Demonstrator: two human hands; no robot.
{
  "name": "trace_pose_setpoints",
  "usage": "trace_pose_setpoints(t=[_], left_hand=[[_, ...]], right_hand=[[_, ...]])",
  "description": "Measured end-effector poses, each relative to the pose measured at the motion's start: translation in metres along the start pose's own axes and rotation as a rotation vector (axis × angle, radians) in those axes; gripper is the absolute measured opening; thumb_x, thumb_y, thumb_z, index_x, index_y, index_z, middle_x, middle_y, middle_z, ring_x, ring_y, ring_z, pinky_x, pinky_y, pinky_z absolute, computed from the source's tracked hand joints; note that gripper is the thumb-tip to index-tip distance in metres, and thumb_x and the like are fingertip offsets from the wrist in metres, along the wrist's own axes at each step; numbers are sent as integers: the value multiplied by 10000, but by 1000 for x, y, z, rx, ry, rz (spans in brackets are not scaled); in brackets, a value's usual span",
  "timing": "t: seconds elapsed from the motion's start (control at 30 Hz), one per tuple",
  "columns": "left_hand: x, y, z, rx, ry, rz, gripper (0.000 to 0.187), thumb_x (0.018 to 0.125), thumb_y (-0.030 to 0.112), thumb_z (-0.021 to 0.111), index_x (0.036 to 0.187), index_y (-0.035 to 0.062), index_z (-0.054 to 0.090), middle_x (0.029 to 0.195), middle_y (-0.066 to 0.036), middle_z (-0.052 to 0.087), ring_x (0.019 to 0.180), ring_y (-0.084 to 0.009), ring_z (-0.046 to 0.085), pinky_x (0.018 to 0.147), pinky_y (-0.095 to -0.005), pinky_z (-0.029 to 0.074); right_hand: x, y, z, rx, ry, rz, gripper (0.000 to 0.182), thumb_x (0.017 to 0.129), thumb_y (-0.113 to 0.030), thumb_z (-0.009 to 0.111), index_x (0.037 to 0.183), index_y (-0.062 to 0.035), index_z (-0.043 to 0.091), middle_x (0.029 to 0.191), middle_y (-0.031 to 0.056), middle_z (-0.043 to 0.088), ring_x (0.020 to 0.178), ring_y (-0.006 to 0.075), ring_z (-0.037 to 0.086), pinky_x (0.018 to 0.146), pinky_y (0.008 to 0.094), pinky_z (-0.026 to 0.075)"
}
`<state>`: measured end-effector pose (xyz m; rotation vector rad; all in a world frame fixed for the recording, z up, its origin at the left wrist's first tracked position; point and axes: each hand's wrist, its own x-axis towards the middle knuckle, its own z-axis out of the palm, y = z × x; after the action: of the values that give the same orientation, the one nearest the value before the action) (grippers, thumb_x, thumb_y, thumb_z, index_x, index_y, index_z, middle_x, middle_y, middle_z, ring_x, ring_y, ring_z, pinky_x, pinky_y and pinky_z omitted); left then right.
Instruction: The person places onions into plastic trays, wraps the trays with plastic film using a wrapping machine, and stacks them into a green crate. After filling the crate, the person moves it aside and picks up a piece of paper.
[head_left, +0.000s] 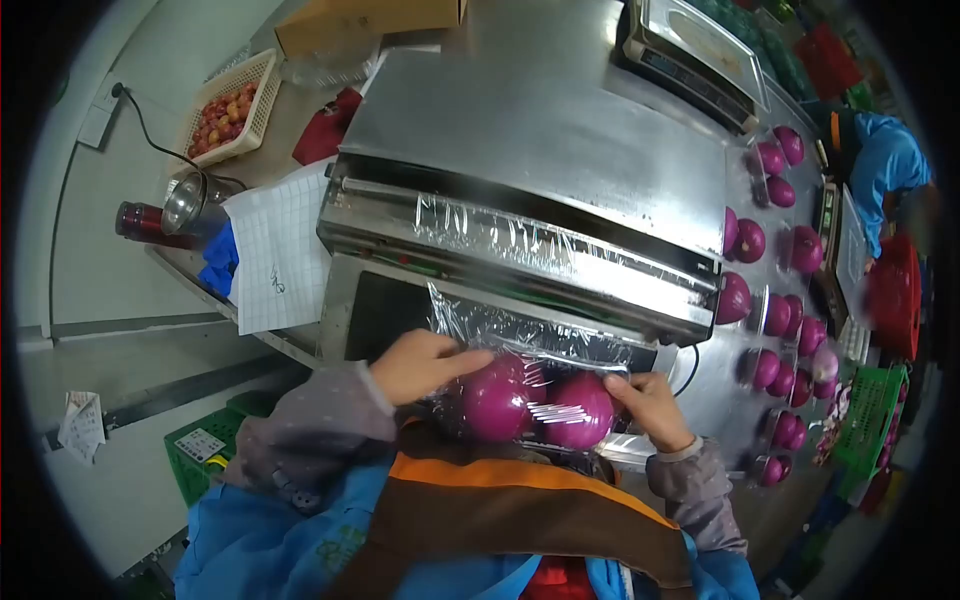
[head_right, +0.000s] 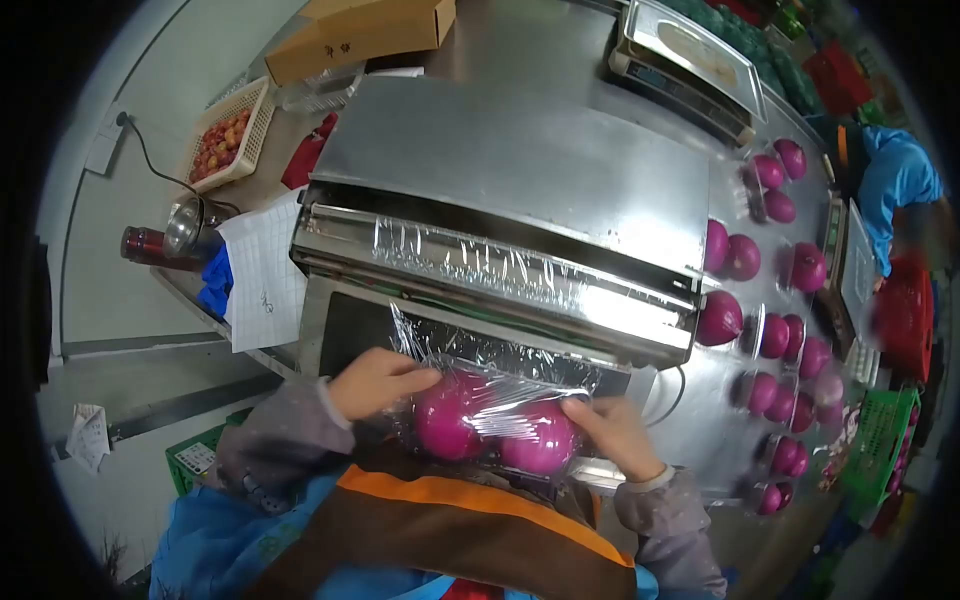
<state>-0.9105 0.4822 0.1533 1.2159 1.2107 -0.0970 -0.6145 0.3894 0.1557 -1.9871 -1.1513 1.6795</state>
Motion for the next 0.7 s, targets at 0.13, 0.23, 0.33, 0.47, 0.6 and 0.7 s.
trace_pose_setpoints(t=[0.13, 0.23, 0.33, 0.47, 0.6, 0.7], left_hand=[[-14, -28, 7, -416, 190, 363, 163, 846, 146, 577, 744, 18, 583, 867, -30, 566, 722, -60, 495, 650, -207, 392], [-16, -23, 31, -560, 448, 360, 144, 870, 139, 544, 771, 37, 570, 810, -9, 557, 685, -47, 465, 643, -186, 371], [-17, -35, 45, -712, 613, 330, 181, 902, 144, 496, 738, 67, 502, 698, 33, 495, 617, -27, 426, 547, -183, 334], [-18, -54, 35, -257, 987, 411, 204, 866, 113, 527, 691, 41, 452, 624, -32, 483, 518, -106, 449, 479, -289, 366], [15, -43, 29, 561, 1115, 373, 133, 849, 125, 539, 744, 61, 487, 663, -88, 501, 563, -214, 517, 493, -314, 395], [43, -20, 35, 715, 981, 659, 116, 857, 208, 510, 863, 94, 488, 738, -86, 547, 669, -276, 570, 506, -367, 423]], right_hand=[[-16, 21, 12, 358, 103, -119, 296, 859, -294, 551, 832, -7, 613, 761, 34, 609, 671, 79, 531, 584, 239, 417], [-20, 33, 17, 333, 246, -116, 278, 855, -292, 559, 849, -17, 596, 746, 12, 585, 626, 71, 498, 559, 227, 394], [-25, 26, 26, 795, 324, 17, 269, 886, -298, 516, 729, -79, 515, 634, -36, 480, 506, 52, 384, 451, 205, 298], [-30, 23, 32, 1014, 403, 99, 315, 897, -313, 500, 651, -136, 417, 531, -69, 361, 426, 41, 284, 364, 209, 185], [19, 46, 40, -276, 842, -294, 256, 855, -242, 549, 680, -70, 474, 536, 54, 452, 470, 212, 449, 440, 340, 321], [31, 14, 54, -590, 865, -583, 182, 853, -150, 524, 711, -41, 494, 630, 165, 488, 564, 338, 494, 500, 397, 375]])
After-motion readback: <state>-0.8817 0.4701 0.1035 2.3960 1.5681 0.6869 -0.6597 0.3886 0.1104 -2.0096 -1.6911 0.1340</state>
